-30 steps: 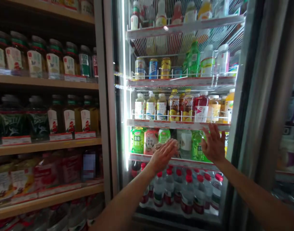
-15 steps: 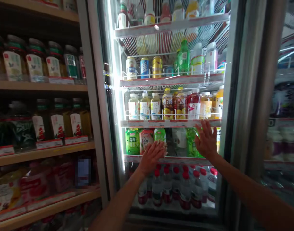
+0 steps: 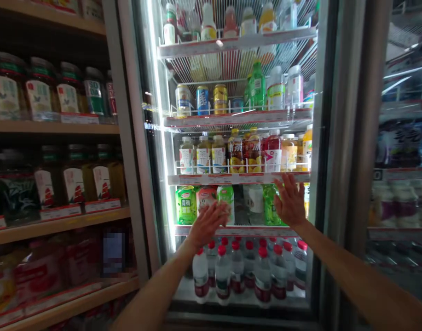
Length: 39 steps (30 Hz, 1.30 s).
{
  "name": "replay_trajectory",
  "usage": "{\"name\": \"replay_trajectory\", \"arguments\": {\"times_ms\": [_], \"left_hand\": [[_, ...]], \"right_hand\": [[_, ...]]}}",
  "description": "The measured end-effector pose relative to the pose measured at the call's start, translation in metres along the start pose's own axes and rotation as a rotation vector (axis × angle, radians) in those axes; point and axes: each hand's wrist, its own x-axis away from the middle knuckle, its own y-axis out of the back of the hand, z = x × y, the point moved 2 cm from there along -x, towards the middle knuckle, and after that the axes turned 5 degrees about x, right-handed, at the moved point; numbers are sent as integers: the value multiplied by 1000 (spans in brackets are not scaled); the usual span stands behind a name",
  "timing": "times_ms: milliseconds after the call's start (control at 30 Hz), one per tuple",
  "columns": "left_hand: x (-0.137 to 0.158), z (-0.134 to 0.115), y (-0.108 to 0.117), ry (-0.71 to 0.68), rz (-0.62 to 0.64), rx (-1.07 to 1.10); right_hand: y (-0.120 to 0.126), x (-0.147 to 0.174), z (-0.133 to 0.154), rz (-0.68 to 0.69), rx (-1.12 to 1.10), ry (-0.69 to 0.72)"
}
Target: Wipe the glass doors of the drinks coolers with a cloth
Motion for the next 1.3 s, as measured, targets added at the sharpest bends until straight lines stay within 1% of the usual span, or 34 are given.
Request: {"name": "replay_trajectory", "arguments": {"times_ms": [33, 67, 100, 133, 167, 200, 233, 267, 300, 333, 367, 400, 433, 467, 567, 600, 633, 667, 700, 733, 767, 800, 833, 867, 900, 933, 1033, 1067, 1100, 1133, 1167, 1200, 1233, 1300], "left_hand": [[-1, 14, 6, 65, -46, -11], [-2, 30, 11, 171, -124, -40], [-2, 45, 16, 314, -235, -84], [-2, 55, 18, 497, -373, -148], [-1, 59, 17, 645, -466, -197], [-1, 55, 12, 741, -508, -228], [-2, 46, 6, 755, -488, -233], [-4, 32, -3, 669, -395, -201], [-7, 16, -11, 499, -273, -153], [-8, 1, -18, 288, -148, -94], [-9, -10, -21, 115, -54, -46], [-9, -13, -20, 13, -8, -17], [-11, -8, -16, -7, -9, -7], [-14, 4, -10, 45, -48, -16], [-28, 53, 11, 364, -268, -100], [-34, 64, 14, 460, -341, -129], [-39, 69, 13, 524, -385, -148], [-44, 67, 10, 566, -406, -159], [-48, 59, 4, 558, -392, -155], [-52, 47, -3, 489, -337, -132], [-55, 32, -10, 365, -251, -96], [-56, 18, -15, 200, -145, -54], [-55, 9, -18, 72, -62, -26], [-53, 6, -17, -4, -13, -15], [-50, 10, -13, -16, -3, -20], [-48, 22, -6, 45, -36, -41], [-42, 68, 18, 327, -239, -130], [-42, 78, 23, 400, -301, -158], [-42, 80, 24, 437, -330, -175], [-42, 75, 20, 436, -325, -177], [-44, 62, 14, 391, -286, -162], [-44, 45, 6, 308, -215, -131], [-44, 25, -3, 207, -139, -96], [-41, -9, -16, -49, 13, -15]], "right_hand": [[0, 0, 0, 1, 3, -2], [-1, 0, 0, 3, 2, -5], [-1, 1, 0, 4, 1, -10], [-2, 1, 1, 6, -2, -19], [-3, 1, 3, 9, -6, -34], [-4, 2, 4, 10, -11, -54], [-4, 2, 6, 10, -16, -76], [-5, 3, 7, 10, -19, -96], [-5, 3, 8, 8, -21, -108], [-5, 4, 9, 6, -21, -113], [-5, 4, 10, 3, -20, -108], [-5, 4, 10, 1, -19, -98], [-5, 5, 10, 0, -19, -88], [-5, 5, 10, -1, -20, -80], [-5, 5, 10, -1, -29, -81], [-5, 5, 10, -2, -29, -89], [-5, 4, 10, -4, -29, -97], [-5, 4, 10, -5, -30, -103], [-5, 4, 11, -5, -33, -105], [-5, 4, 11, -4, -34, -104], [-5, 4, 11, -5, -34, -101], [-5, 4, 11, -5, -32, -96], [-5, 4, 11, -5, -28, -91], [-5, 5, 11, -5, -23, -89], [-5, 5, 11, -4, -18, -89], [-5, 5, 10, -1, -17, -89], [-5, 5, 11, -4, -18, -92], [-5, 5, 11, -7, -17, -94], [-5, 5, 12, -7, -16, -99], [-6, 5, 13, -6, -16, -107], [-6, 5, 14, -3, -16, -115], [-5, 4, 14, -1, -17, -121], [-5, 4, 15, -1, -17, -122], [-4, 4, 14, -8, -14, -112]]}}
